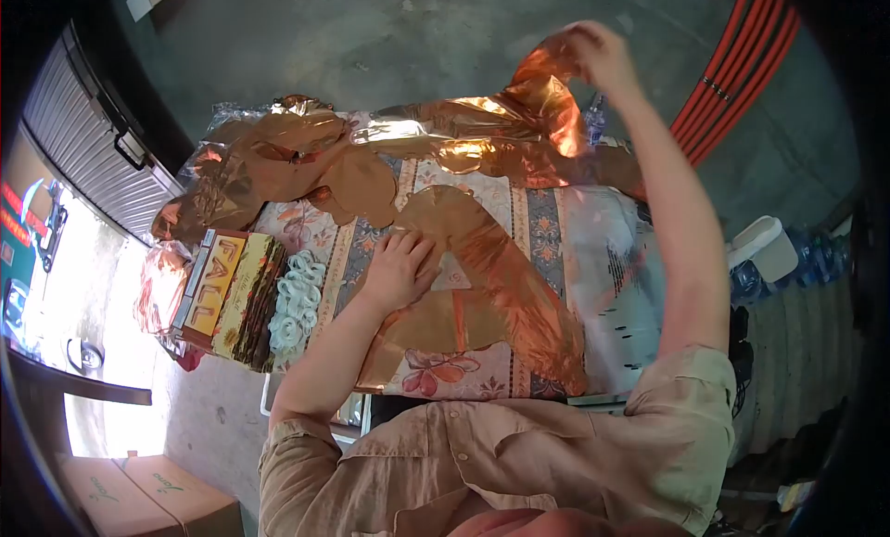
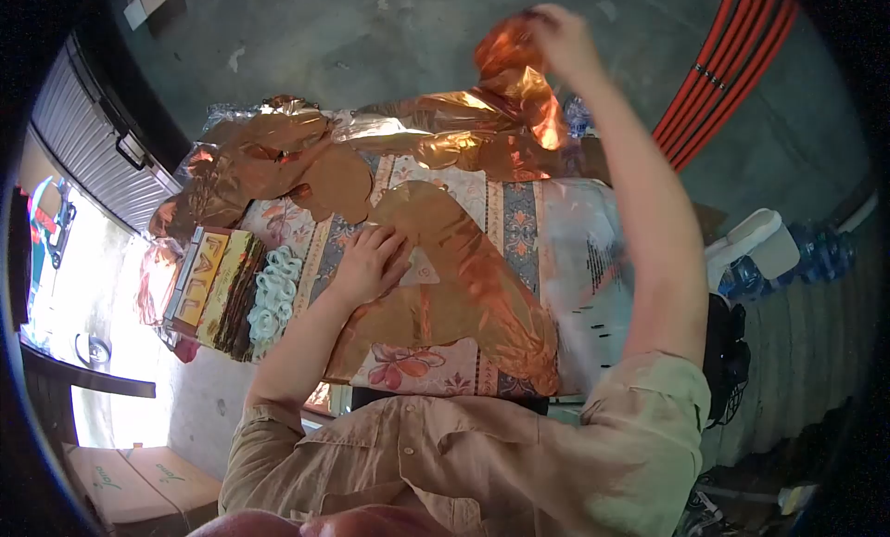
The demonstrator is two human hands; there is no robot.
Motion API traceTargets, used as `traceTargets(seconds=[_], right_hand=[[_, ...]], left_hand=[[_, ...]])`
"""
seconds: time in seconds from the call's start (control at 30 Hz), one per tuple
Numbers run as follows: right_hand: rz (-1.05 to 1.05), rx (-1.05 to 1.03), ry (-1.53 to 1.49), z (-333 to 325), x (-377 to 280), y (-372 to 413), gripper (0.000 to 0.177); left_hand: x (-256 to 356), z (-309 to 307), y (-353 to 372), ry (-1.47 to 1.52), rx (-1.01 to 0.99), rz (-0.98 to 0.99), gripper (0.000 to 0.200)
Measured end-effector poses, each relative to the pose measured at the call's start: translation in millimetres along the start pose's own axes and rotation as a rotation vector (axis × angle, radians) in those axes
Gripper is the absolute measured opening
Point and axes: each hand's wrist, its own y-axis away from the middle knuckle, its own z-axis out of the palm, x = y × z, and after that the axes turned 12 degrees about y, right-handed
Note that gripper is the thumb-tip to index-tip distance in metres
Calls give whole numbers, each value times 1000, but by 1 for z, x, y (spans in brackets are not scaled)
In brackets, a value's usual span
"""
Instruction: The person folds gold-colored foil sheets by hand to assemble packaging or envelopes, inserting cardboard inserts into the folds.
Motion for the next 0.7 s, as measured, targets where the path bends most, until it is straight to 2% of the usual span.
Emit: traceTargets(seconds=[0.03, 0.1, 0.17, 0.23, 0.3, 0.43, 0.63, 0.7], right_hand=[[-148, -42, 132, 22, -9, 23, 16], [-301, -91, 560, 50, -41, 89, 19], [-669, -64, 534, 75, -42, 139, 20], [-700, -289, 642, 88, -47, 189, 19], [-801, -317, 599, 107, -24, 235, 16], [-826, -451, 532, 117, -11, 282, 16], [-895, -615, 526, 108, -26, 297, 22], [-686, -729, 368, 107, -27, 301, 28]], left_hand=[[0, 0, 0, -19, -1, 2, 41], [1, -1, -1, -38, -25, -7, 42], [-1, -1, 2, -56, -65, -14, 43], [-6, 2, 2, -10, -66, 2, 47], [-7, -3, 2, 8, -151, -46, 49], [2, -16, -5, 81, -364, -220, 54], [4, -15, -1, 65, -340, -204, 56], [9, -24, -3, 12, -350, -168, 56]])
